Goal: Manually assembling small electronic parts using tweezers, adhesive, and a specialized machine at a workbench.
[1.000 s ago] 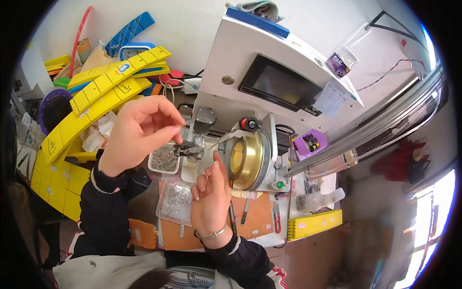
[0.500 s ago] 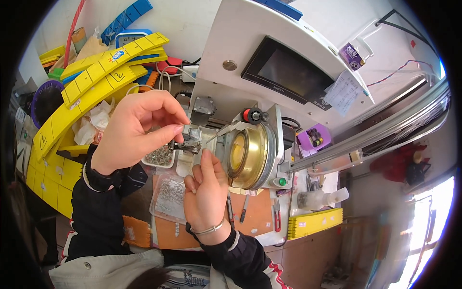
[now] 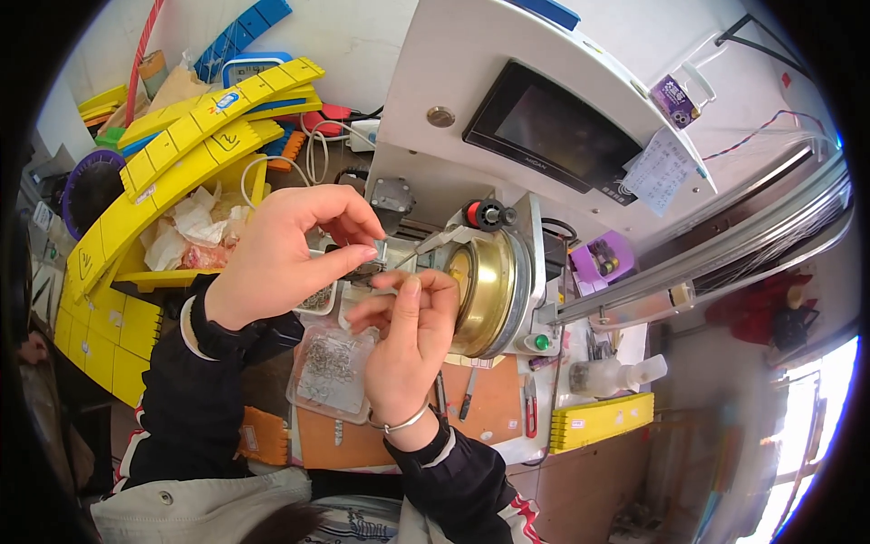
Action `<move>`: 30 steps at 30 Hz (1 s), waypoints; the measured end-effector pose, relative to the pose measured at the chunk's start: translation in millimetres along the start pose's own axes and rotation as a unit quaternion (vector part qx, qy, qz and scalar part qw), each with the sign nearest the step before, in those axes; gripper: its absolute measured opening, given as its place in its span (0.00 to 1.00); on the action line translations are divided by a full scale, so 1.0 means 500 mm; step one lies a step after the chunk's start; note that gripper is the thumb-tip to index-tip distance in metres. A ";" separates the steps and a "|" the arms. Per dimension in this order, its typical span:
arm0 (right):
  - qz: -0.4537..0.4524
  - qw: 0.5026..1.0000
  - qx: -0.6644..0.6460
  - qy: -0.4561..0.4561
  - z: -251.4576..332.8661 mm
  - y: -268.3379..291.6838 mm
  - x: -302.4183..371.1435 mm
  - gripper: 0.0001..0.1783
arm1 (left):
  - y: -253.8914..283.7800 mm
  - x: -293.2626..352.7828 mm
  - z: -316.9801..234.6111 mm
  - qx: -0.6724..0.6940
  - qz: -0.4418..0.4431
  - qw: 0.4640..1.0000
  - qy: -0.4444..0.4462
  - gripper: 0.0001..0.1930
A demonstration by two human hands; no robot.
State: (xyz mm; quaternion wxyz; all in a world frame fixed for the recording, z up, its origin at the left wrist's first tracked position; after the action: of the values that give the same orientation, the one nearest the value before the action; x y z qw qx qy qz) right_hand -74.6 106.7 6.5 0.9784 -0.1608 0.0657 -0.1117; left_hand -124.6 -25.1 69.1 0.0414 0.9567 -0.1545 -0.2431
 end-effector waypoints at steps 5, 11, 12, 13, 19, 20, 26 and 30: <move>0.090 0.994 -0.012 -0.058 -0.030 0.030 0.046 0.04 | -0.010 0.002 0.009 0.010 -0.012 1.000 0.013 0.06; 0.124 0.988 -0.036 -0.084 -0.036 0.052 0.078 0.03 | -0.022 -0.002 0.012 -0.014 -0.011 1.000 -0.003 0.06; 0.128 0.988 -0.032 -0.080 -0.035 0.050 0.077 0.03 | -0.022 -0.001 0.014 -0.016 -0.011 1.000 -0.002 0.06; 0.128 0.988 -0.034 -0.080 -0.037 0.050 0.076 0.03 | -0.021 0.001 0.012 -0.030 -0.007 0.999 -0.012 0.06; 0.117 0.989 -0.007 -0.092 -0.039 0.047 0.066 0.03 | -0.024 0.000 0.004 -0.059 0.011 0.998 -0.016 0.05; 0.105 0.990 0.018 -0.097 -0.038 0.047 0.058 0.05 | -0.025 -0.001 0.001 -0.078 0.019 0.997 -0.013 0.05; 0.063 0.993 0.063 -0.076 -0.041 0.023 0.016 0.10 | -0.047 0.013 -0.030 -0.213 0.004 0.969 -0.123 0.05; 0.060 0.992 0.102 -0.039 -0.042 0.022 -0.005 0.10 | -0.059 0.019 -0.053 -0.218 0.002 0.960 -0.177 0.07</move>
State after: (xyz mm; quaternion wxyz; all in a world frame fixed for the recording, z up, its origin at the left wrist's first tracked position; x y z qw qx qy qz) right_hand -78.5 110.9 -16.6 0.9965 -0.0597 0.0255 -0.0526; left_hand -96.0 0.1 83.4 0.2219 0.8655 -0.1047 -0.4367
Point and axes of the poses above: each hand's wrist, its own x-axis away from the middle knuckle, its own y-axis out of the back of the hand, z = x × y, the point moved 8 cm from there along -x, towards the middle knuckle, and after that the axes turned 8 degrees about x, right-handed, at the moved point
